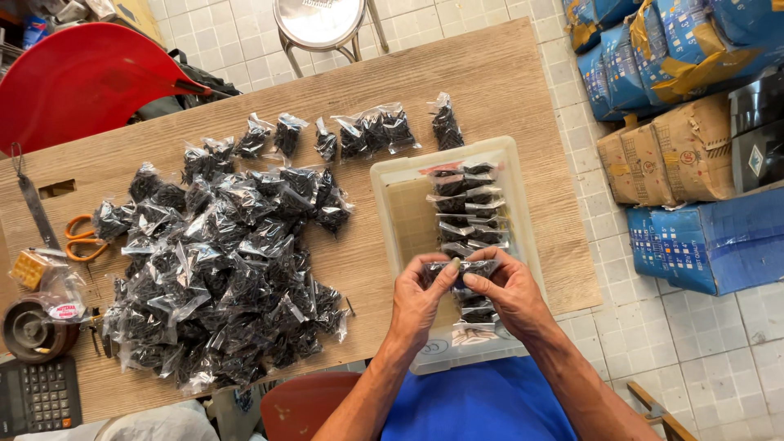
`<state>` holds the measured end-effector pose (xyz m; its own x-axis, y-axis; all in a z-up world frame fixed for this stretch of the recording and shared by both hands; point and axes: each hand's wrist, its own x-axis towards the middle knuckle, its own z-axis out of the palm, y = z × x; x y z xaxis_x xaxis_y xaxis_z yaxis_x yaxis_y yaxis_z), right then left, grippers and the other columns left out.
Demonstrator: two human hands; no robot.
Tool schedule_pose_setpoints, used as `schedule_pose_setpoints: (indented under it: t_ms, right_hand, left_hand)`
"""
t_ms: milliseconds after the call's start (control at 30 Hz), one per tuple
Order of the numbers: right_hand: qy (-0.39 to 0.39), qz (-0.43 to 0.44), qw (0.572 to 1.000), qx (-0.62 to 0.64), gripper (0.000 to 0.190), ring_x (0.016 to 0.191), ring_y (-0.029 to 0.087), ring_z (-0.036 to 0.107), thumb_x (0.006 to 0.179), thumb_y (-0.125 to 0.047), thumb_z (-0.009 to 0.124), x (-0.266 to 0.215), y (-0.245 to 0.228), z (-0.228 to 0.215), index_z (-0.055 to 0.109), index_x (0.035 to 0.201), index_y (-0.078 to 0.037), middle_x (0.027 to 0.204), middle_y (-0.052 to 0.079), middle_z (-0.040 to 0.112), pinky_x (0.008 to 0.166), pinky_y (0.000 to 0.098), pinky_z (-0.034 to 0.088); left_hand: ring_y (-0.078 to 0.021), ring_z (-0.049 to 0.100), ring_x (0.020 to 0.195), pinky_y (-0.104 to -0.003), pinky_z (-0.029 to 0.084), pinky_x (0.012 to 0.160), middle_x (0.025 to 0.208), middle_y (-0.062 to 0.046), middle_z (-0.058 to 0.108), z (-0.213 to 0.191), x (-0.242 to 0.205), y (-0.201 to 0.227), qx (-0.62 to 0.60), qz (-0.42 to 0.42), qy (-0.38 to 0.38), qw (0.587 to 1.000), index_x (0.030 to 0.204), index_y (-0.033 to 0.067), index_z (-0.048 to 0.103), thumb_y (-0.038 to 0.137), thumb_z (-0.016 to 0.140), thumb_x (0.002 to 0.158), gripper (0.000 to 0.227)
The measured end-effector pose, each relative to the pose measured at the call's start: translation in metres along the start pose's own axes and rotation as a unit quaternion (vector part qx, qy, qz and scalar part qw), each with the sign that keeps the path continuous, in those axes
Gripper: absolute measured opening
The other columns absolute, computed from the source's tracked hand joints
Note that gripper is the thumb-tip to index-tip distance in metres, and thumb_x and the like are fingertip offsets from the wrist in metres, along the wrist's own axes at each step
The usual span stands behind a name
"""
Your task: The person picks up plastic bags containing small black plastic items from a pile and places them into rows within a clear plastic tray.
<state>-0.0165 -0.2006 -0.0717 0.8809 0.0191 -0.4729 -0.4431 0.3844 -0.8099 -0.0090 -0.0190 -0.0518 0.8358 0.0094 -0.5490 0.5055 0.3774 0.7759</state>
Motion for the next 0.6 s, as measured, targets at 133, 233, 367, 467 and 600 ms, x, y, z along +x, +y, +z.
schedule_pose_setpoints:
  t_ms: [133, 233, 367, 467, 600]
  right_hand:
    - [-0.005, -0.01, 1.0, -0.015, 0.041, 0.095, 0.018, 0.073, 0.087, -0.007, 0.086, -0.008, -0.031, 0.017, 0.072, 0.124, 0.004, 0.103, 0.014, 0.077, 0.087, 0.0345, 0.061]
    - [0.018, -0.004, 0.998, -0.068, 0.039, 0.097, 0.017, 0.071, 0.089, -0.006, 0.086, -0.01, -0.033, 0.016, 0.073, 0.124, 0.005, 0.105, 0.014, 0.077, 0.09, 0.0341, 0.061]
    - [0.025, 0.0, 0.999, -0.032, 0.046, 0.097, 0.018, 0.073, 0.084, -0.001, 0.087, -0.005, -0.028, 0.016, 0.072, 0.127, 0.006, 0.107, 0.014, 0.075, 0.091, 0.036, 0.061]
    - [0.025, 0.006, 1.0, -0.004, 0.046, 0.099, 0.019, 0.074, 0.085, -0.001, 0.085, 0.001, -0.017, 0.006, 0.07, 0.128, 0.005, 0.109, 0.013, 0.075, 0.092, 0.036, 0.061]
    - [0.056, -0.005, 0.998, -0.007, 0.034, 0.095, 0.017, 0.071, 0.097, -0.009, 0.078, 0.001, -0.014, 0.013, 0.071, 0.127, 0.005, 0.102, 0.013, 0.074, 0.09, 0.0337, 0.061]
  left_hand:
    - [-0.0094, 0.069, 0.08, -0.023, 0.061, 0.071, 0.086, -0.008, 0.078, 0.01, -0.005, 0.014, 0.033, -0.014, -0.002, 0.999, 0.107, 0.0034, 0.081, 0.025, 0.092, 0.09, 0.029]
    - [-0.0115, 0.073, 0.081, -0.023, 0.064, 0.073, 0.089, -0.011, 0.08, 0.012, -0.009, 0.015, -0.003, -0.009, -0.006, 1.0, 0.111, 0.0012, 0.08, 0.014, 0.094, 0.085, 0.032]
    - [-0.012, 0.074, 0.089, -0.024, 0.065, 0.079, 0.1, -0.01, 0.079, 0.012, -0.005, 0.014, -0.057, -0.012, -0.004, 0.998, 0.124, 0.0008, 0.075, 0.01, 0.092, 0.085, 0.043]
    - [-0.0117, 0.072, 0.087, -0.026, 0.066, 0.079, 0.097, -0.009, 0.078, 0.016, -0.009, 0.023, -0.058, -0.04, 0.004, 0.997, 0.118, 0.0008, 0.076, 0.015, 0.087, 0.092, 0.032]
    - [-0.0083, 0.067, 0.067, -0.023, 0.063, 0.064, 0.071, -0.006, 0.073, 0.015, -0.006, 0.008, 0.037, -0.02, 0.012, 0.999, 0.091, 0.005, 0.084, 0.029, 0.081, 0.102, 0.026]
